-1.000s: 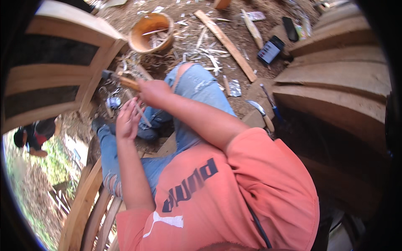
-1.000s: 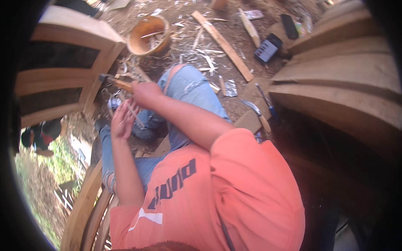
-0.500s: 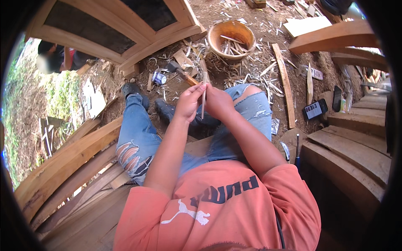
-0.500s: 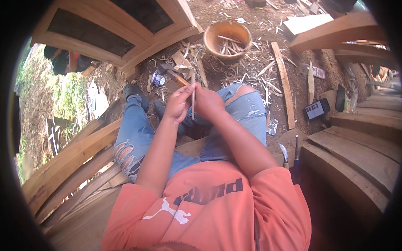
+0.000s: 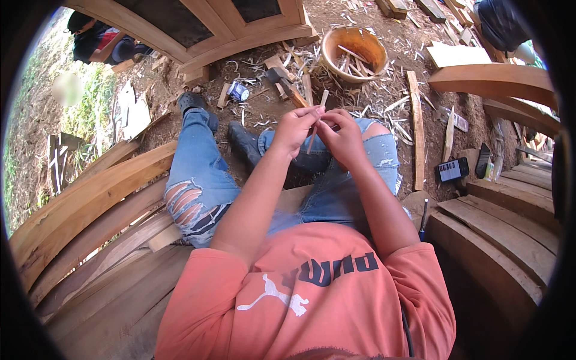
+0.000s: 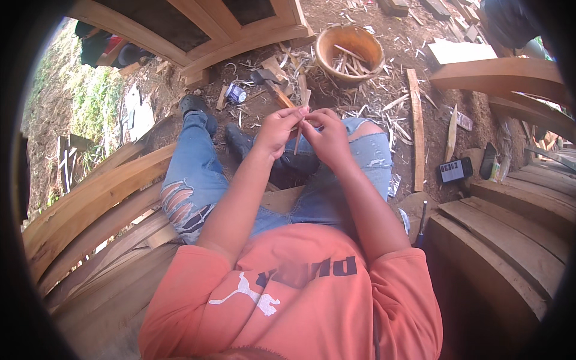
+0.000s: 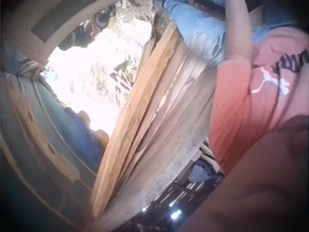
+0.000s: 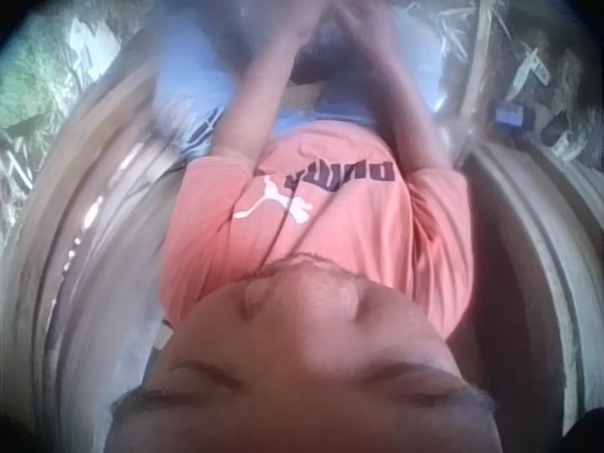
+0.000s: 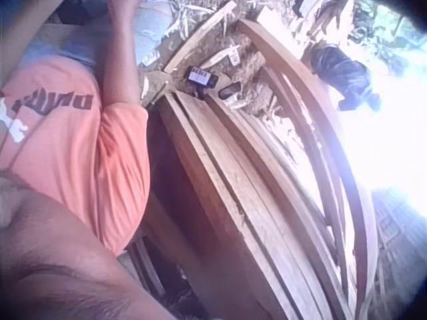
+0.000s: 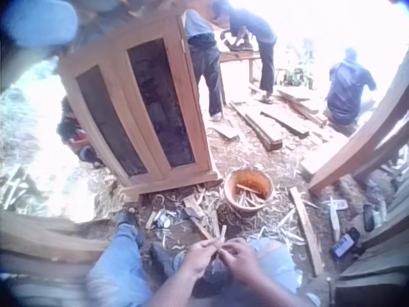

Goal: The person sits on the ground and shapes a small wooden stick using a knife and sandpaper. They then use a hammer to tap the stick against a wooden block to refine its shape.

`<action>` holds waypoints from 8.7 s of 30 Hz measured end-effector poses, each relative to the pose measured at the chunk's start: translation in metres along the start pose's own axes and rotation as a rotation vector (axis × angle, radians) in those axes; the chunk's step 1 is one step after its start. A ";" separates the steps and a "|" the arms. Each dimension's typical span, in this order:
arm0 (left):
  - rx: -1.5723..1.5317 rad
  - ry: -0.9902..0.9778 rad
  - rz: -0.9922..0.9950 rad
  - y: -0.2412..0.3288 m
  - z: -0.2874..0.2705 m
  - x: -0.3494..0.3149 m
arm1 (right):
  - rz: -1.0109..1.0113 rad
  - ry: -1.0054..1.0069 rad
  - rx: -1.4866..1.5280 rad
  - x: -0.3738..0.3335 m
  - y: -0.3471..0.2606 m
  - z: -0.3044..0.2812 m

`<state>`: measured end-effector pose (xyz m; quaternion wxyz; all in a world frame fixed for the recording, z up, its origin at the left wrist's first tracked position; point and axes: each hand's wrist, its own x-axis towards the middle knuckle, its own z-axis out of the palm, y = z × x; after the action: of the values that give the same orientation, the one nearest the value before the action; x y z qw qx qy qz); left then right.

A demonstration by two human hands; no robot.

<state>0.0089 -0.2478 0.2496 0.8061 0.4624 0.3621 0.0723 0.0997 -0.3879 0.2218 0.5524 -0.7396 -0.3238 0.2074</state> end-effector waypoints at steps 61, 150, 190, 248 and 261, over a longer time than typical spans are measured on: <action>0.061 -0.027 0.137 -0.033 -0.005 0.012 | 0.862 0.064 -1.095 -0.107 0.184 -0.214; 0.221 0.299 0.443 0.009 -0.048 0.022 | 0.461 -0.206 0.003 -0.035 -0.090 -0.080; 0.129 0.295 0.497 -0.010 -0.042 0.037 | 0.613 -0.156 -0.182 -0.006 -0.102 -0.072; 0.194 0.295 0.338 -0.003 -0.055 0.035 | 0.388 -0.237 -0.128 -0.010 -0.106 -0.055; 0.274 0.348 0.332 -0.001 -0.053 0.029 | 0.193 -0.213 -0.144 -0.011 -0.092 -0.058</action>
<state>-0.0047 -0.1980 0.2173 0.6388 0.6008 0.4208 0.2322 0.1076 -0.4183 0.3267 0.4381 -0.7788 -0.3218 0.3132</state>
